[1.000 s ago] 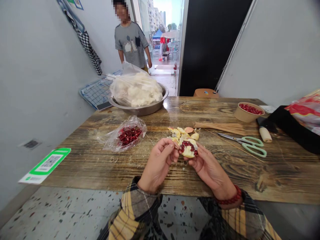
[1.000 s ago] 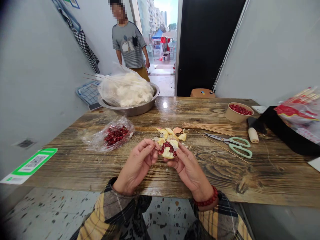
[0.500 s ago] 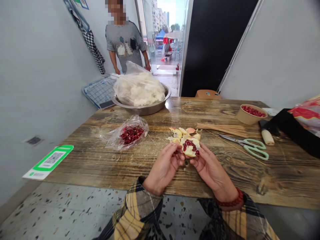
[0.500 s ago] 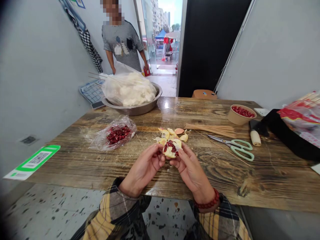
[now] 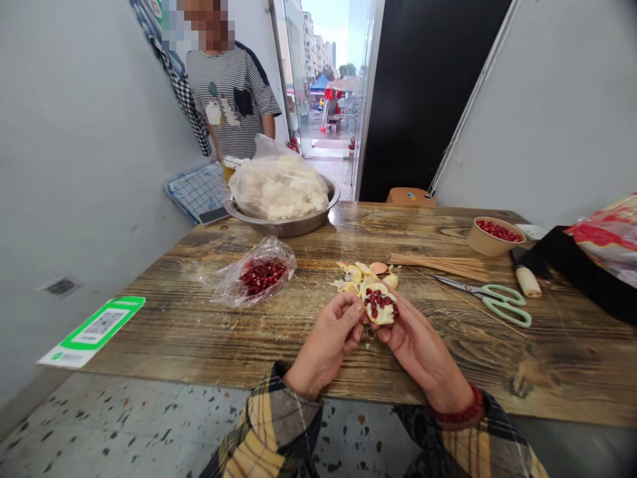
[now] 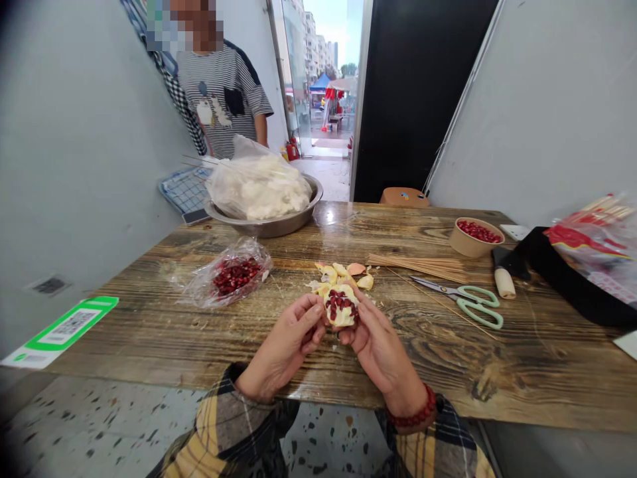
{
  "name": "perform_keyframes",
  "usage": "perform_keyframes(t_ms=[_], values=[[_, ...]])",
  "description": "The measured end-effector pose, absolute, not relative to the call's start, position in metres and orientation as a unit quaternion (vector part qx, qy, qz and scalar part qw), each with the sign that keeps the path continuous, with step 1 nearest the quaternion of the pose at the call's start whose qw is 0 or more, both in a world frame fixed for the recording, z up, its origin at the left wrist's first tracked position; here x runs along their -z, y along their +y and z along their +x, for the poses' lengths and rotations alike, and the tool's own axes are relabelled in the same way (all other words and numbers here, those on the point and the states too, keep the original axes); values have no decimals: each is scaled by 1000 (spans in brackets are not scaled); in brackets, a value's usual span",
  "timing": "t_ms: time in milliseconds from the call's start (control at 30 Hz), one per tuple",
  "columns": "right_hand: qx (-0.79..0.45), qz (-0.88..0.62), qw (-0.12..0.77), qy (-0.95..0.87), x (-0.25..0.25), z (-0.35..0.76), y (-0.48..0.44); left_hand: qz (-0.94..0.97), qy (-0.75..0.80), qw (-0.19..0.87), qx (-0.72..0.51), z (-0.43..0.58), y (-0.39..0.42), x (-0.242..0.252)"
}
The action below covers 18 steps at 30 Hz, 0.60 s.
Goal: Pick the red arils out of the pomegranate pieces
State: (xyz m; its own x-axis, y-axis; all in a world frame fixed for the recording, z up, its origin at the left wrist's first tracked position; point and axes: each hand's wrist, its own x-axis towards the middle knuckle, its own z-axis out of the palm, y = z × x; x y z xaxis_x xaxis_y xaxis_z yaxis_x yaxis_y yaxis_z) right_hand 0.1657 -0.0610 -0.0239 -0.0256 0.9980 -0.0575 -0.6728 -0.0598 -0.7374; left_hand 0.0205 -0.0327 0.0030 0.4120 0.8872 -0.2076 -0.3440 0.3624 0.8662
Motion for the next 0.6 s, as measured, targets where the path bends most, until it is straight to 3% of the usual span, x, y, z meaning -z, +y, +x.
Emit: perform_keyframes(t_ms=[600], values=[[-643,-355,622,-272,30,166,-61,410,384,723,-402,21,-32,-1]])
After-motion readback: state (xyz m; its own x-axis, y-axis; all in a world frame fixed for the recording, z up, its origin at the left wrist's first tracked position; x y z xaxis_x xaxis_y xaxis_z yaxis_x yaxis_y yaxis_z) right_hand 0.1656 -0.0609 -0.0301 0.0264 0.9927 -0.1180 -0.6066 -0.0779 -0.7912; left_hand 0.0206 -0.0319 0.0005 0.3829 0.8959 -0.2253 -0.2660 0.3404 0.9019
